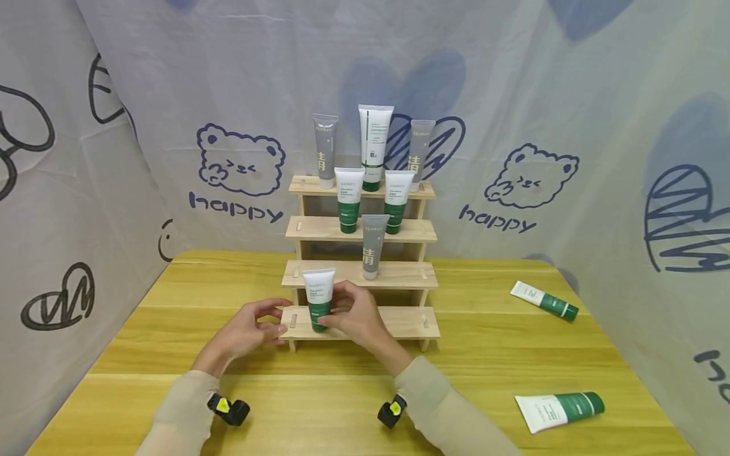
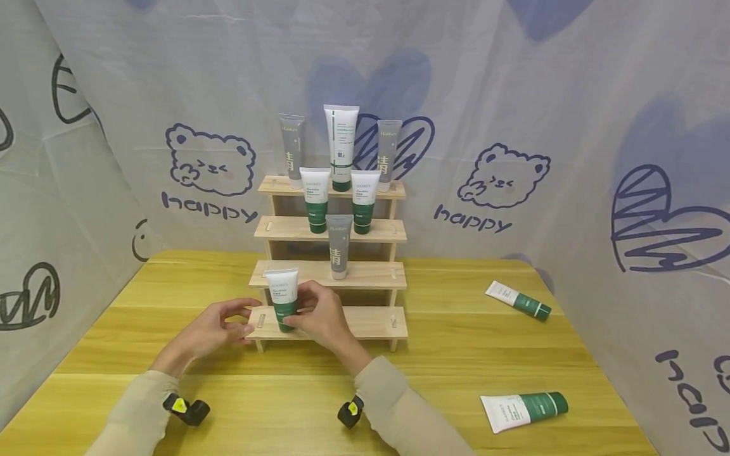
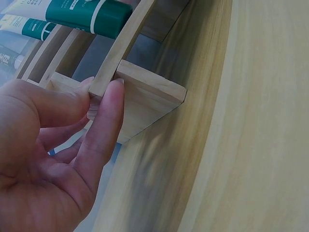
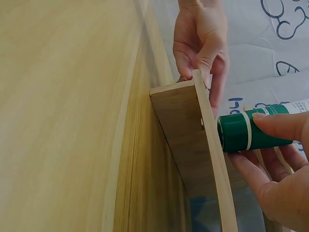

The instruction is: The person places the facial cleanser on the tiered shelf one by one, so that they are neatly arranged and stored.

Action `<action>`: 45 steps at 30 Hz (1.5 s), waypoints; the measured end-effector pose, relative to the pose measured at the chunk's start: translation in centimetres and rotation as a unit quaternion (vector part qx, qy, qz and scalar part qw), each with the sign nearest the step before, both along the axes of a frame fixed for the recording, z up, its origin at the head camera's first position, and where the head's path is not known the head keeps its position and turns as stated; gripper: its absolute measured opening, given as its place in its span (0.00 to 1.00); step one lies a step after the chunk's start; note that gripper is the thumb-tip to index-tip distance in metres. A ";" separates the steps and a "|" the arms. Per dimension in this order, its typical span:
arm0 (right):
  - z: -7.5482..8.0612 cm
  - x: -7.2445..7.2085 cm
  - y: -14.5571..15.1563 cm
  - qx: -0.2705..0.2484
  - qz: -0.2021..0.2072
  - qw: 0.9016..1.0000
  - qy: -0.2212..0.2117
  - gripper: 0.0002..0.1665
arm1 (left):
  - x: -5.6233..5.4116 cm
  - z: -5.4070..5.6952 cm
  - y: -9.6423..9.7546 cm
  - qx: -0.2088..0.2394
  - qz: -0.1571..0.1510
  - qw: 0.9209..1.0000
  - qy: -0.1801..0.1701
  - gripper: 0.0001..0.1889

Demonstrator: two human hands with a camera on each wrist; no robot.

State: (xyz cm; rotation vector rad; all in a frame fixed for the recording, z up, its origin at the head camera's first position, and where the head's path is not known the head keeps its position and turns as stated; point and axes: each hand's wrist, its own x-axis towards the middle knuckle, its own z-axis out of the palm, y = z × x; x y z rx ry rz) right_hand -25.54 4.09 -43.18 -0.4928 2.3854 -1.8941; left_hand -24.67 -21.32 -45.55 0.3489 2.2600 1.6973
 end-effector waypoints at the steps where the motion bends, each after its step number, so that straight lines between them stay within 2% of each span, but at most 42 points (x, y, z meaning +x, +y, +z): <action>1: 0.0 0.0 0.0 -0.001 -0.001 1.000 0.001 0.30 | 0.0 0.0 0.0 0.001 0.000 1.000 -0.001 0.30; 12: 0.0 0.2 -0.1 0.004 -0.011 1.000 0.006 0.29 | -0.1 -0.1 0.1 -0.002 0.000 1.000 -0.002 0.30; 27: -0.7 0.3 -0.2 0.011 -0.006 1.000 0.029 0.29 | -0.1 -0.2 0.0 0.001 0.000 1.000 -0.005 0.31; 45: 0.0 1.0 0.5 0.030 0.015 0.999 0.017 0.30 | 0.0 -0.3 0.0 -0.008 0.004 1.000 0.001 0.30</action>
